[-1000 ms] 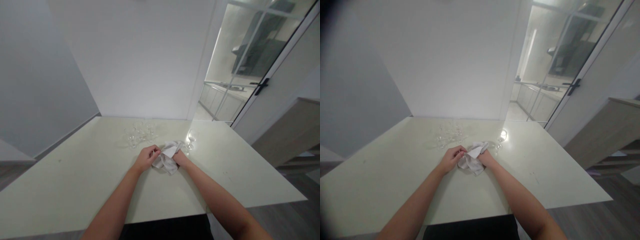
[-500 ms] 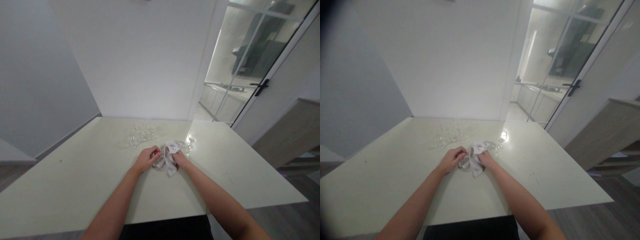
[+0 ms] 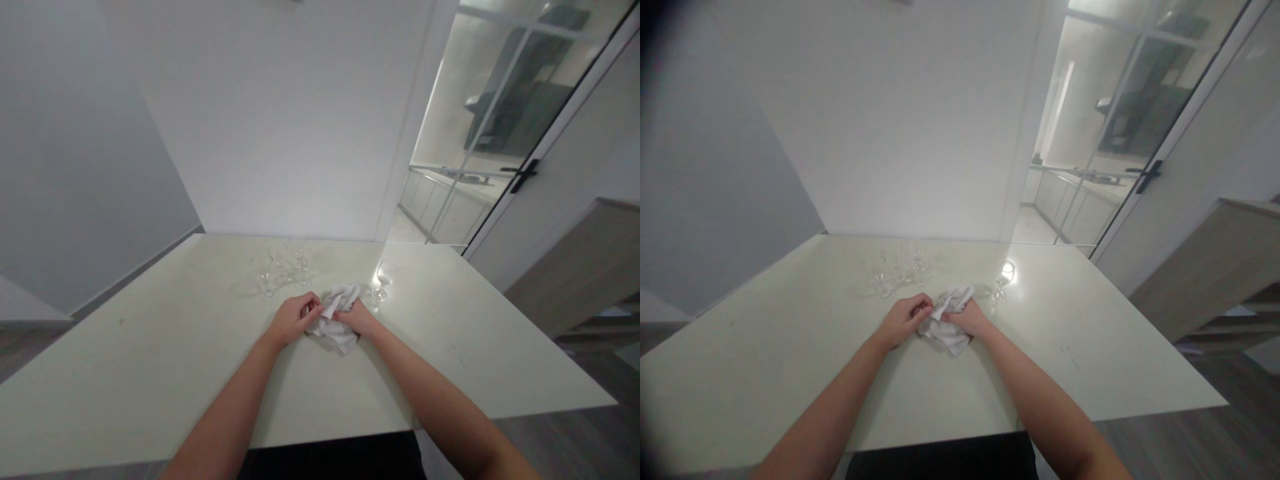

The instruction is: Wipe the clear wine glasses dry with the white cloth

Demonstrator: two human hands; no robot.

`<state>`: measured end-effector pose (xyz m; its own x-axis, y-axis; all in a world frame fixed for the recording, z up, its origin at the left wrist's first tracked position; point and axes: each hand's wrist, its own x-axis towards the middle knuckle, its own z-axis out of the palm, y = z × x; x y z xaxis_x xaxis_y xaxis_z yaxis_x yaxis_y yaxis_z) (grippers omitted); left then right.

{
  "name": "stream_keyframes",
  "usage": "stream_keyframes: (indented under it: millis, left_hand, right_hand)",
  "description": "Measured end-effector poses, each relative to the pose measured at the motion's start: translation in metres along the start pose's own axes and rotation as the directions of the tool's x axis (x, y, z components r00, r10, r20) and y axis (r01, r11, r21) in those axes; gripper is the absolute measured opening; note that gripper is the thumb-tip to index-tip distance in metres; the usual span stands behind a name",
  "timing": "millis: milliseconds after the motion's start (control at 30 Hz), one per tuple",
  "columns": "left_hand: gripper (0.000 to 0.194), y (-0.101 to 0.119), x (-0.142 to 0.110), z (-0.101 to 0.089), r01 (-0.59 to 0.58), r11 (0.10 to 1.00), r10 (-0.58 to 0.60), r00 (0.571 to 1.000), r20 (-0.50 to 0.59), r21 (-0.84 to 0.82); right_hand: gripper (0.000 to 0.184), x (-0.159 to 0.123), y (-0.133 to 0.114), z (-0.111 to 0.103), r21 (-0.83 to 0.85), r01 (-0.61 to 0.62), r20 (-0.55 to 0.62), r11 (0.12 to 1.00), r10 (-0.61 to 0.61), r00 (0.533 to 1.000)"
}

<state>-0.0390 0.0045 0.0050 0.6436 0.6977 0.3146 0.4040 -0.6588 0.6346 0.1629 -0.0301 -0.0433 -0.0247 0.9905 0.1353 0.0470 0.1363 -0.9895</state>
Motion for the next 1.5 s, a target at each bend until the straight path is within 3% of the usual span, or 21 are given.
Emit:
stream_keyframes:
  millis: [333,567,933,1233,1500]
  left_hand:
    - [0.038,0.001,-0.001,0.000,-0.012,1.000,0.013,1.000,-0.020,0.021]
    - [0.037,0.002,-0.003,0.001,-0.064,0.996,0.066,0.998,-0.016,0.066]
    - [0.035,0.007,-0.004,0.002,-0.102,0.986,0.103,0.995,-0.005,0.130]
    - [0.034,0.004,-0.004,0.003,-0.087,0.986,0.090,0.996,-0.011,0.141]
    - [0.032,0.004,-0.003,0.003,-0.075,0.989,0.079,0.997,-0.024,0.126]
  right_hand:
    - [0.029,0.001,-0.005,0.002,-0.083,0.029,-0.066,0.996,-0.035,0.997]
    - [0.035,0.001,-0.008,0.000,0.065,-0.071,-0.171,0.995,0.081,0.982]
    - [0.040,0.006,-0.004,0.000,0.290,-0.104,-0.132,0.951,0.147,0.980]
    - [0.037,0.000,-0.011,0.001,0.165,-0.028,-0.101,0.986,0.046,0.994]
    - [0.041,-0.001,-0.012,0.002,0.134,-0.018,-0.055,0.991,0.025,0.998]
